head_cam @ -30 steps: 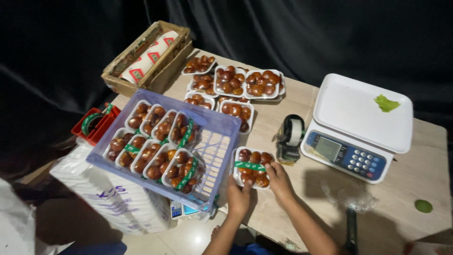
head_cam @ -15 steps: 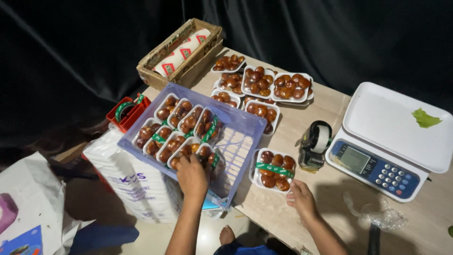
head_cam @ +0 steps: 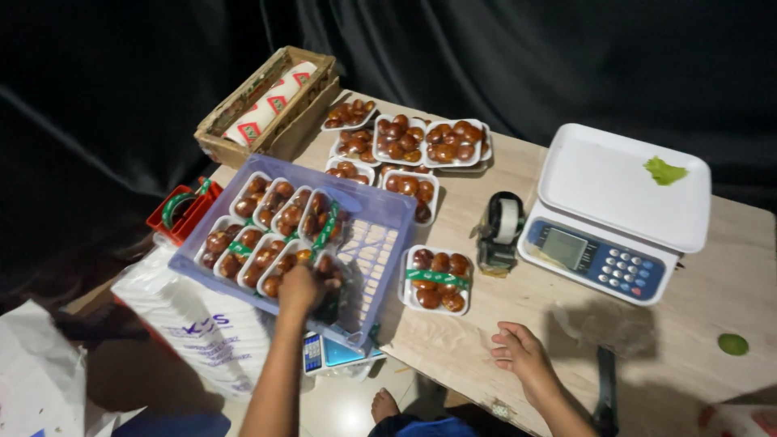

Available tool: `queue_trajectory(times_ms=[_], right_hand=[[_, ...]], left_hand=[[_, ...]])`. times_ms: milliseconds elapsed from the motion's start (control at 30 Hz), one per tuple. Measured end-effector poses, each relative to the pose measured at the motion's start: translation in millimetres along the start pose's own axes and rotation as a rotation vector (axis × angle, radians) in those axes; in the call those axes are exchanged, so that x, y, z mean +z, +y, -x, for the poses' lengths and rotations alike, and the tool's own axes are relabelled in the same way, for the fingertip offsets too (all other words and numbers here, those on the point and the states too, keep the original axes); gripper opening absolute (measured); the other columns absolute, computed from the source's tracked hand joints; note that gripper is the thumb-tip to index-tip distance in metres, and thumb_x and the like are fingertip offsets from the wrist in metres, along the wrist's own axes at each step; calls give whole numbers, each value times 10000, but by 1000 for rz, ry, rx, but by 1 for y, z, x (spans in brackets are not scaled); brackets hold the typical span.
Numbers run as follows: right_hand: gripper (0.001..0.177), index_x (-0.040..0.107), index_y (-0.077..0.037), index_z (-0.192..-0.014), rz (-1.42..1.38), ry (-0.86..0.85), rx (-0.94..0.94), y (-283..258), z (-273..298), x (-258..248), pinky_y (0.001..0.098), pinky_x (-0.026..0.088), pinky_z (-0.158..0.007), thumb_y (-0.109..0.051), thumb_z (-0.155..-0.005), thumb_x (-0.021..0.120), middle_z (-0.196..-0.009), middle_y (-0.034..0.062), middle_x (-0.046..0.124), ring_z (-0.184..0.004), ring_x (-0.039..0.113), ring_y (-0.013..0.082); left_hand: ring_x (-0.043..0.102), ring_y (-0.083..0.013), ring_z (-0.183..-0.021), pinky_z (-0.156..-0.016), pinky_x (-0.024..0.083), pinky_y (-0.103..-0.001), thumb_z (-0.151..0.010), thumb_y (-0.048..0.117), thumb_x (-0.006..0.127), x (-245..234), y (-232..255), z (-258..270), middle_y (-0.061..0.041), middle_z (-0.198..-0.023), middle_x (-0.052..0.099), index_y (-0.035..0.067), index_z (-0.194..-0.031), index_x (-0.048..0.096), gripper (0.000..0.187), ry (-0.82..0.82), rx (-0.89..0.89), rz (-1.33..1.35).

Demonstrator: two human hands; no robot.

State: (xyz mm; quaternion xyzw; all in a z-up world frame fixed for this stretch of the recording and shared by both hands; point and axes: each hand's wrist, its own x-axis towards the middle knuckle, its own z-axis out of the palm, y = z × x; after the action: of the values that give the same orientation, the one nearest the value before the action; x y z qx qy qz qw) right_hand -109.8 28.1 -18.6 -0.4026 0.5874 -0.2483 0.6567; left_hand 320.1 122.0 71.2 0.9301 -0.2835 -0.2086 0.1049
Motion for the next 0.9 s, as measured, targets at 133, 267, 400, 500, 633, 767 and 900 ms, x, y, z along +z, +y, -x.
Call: queue_trajectory(times_ms=[133,267,400,500,633,767,900], right_hand=[[353,683,-26,-1244,-47,0,22,-24,32,-18,392,524,-766,-253,-1010,547,-1094,218,744,-835,674,307],[358,667,80,-1238,-226,-103,18,-74,72,-16,450,537,-799,-169,-1019,533,-1080,309,732,-870,679,388],[569,468,-53,-1455,-579,-717,-123,-104,88,-13,550,549,-981,-417,-1029,368,-1423,315,575,-1166,636,443],[978,263,-210,-1589,-666,-394,191,-164,126,7,679,353,-1134,-612,-720,461,-1537,248,423,-1431,397,508],[445,700,-255,-1095,-747,-365,228,-56,1,-21,381,527,-724,-654,-923,605,-940,2,723,-835,658,185],[382,669,-173,-1262,-532,-8,64,-41,-15,-35,389,551,-632,-401,-956,654,-1051,118,734,-812,685,263],[441,698,-133,-1357,-194,80,26,-45,-9,-39,323,512,-557,-373,-1004,590,-1137,99,749,-785,684,216]], left_hand=[[677,-374,-1164,-957,517,-480,-757,423,887,-55,28,63,-170,-1237,730,84,-1238,664,628,55,22,147],[741,-281,-1012,-896,565,-418,-791,328,811,-106,93,169,-71,-1087,792,217,-1272,665,515,207,242,300],[728,-302,-1024,-835,564,-418,-855,440,766,-37,127,206,-87,-1197,757,176,-1337,640,564,491,873,337],[660,-356,-1214,-1075,499,-435,-973,48,617,28,157,216,-194,-1328,672,21,-1329,622,356,653,1346,230],[602,-428,-1221,-1006,530,-543,-932,82,736,139,160,214,-218,-1342,645,25,-1306,610,399,589,1529,123],[556,-474,-1308,-1096,444,-581,-996,62,646,193,148,222,-256,-1402,587,-1,-1253,625,265,379,1580,159],[576,-463,-1295,-1105,437,-588,-1007,59,672,214,144,223,-261,-1372,611,-25,-1223,647,234,345,1589,231]])
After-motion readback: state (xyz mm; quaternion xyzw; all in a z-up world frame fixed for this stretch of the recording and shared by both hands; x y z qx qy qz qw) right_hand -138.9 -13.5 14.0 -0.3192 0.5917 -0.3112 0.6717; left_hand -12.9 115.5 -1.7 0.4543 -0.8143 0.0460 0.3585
